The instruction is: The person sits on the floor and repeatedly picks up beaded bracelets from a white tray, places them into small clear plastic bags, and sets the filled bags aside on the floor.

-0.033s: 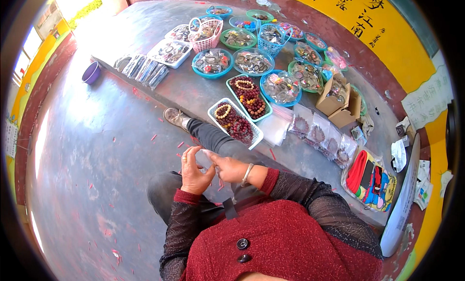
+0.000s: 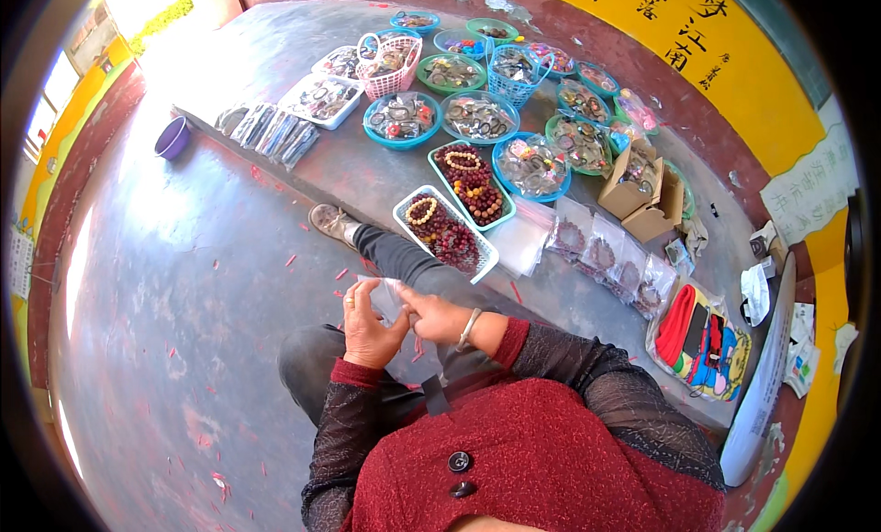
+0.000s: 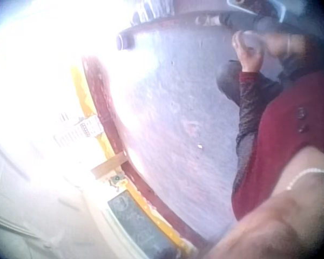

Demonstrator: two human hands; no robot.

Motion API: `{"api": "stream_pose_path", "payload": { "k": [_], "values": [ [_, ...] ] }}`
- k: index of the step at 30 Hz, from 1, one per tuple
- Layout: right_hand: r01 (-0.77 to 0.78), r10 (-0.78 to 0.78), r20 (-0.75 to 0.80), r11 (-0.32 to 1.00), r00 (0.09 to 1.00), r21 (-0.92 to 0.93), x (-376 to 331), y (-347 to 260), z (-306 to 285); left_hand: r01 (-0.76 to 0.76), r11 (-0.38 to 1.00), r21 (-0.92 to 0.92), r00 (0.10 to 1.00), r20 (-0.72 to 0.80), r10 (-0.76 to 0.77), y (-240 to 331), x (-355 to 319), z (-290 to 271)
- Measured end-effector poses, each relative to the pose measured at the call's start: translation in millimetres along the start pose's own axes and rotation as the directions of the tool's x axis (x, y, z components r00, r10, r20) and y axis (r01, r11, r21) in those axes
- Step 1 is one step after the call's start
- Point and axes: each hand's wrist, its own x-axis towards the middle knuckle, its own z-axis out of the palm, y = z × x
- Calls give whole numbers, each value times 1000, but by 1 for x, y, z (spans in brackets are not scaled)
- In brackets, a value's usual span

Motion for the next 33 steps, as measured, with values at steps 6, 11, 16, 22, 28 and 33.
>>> {"api": "stream_pose_path", "payload": {
  "k": [6,11,16,22,28,33],
  "values": [
    [-72,73,30,685,997,725,8,14,17,-21,980,198,995,102,1,-15,-8,16],
    [-121,167,14,652,986,748,6,6,21,77,970,232,984,140,-111,-15,-9,19],
    [-79,107,12,652,994,754,9,7,26,89,972,219,992,70,-107,-25,-10,25],
    [43,-55,-8,663,998,747,10,18,9,91,972,217,996,-37,-85,-37,-6,21],
    [88,218,-343,718,914,690,25,68,-58,270,958,100,963,-24,-269,-41,1,11],
    [-180,79,-504,971,860,-156,56,147,-100,296,953,71,955,-10,-296,-46,2,14]
  ]
}}
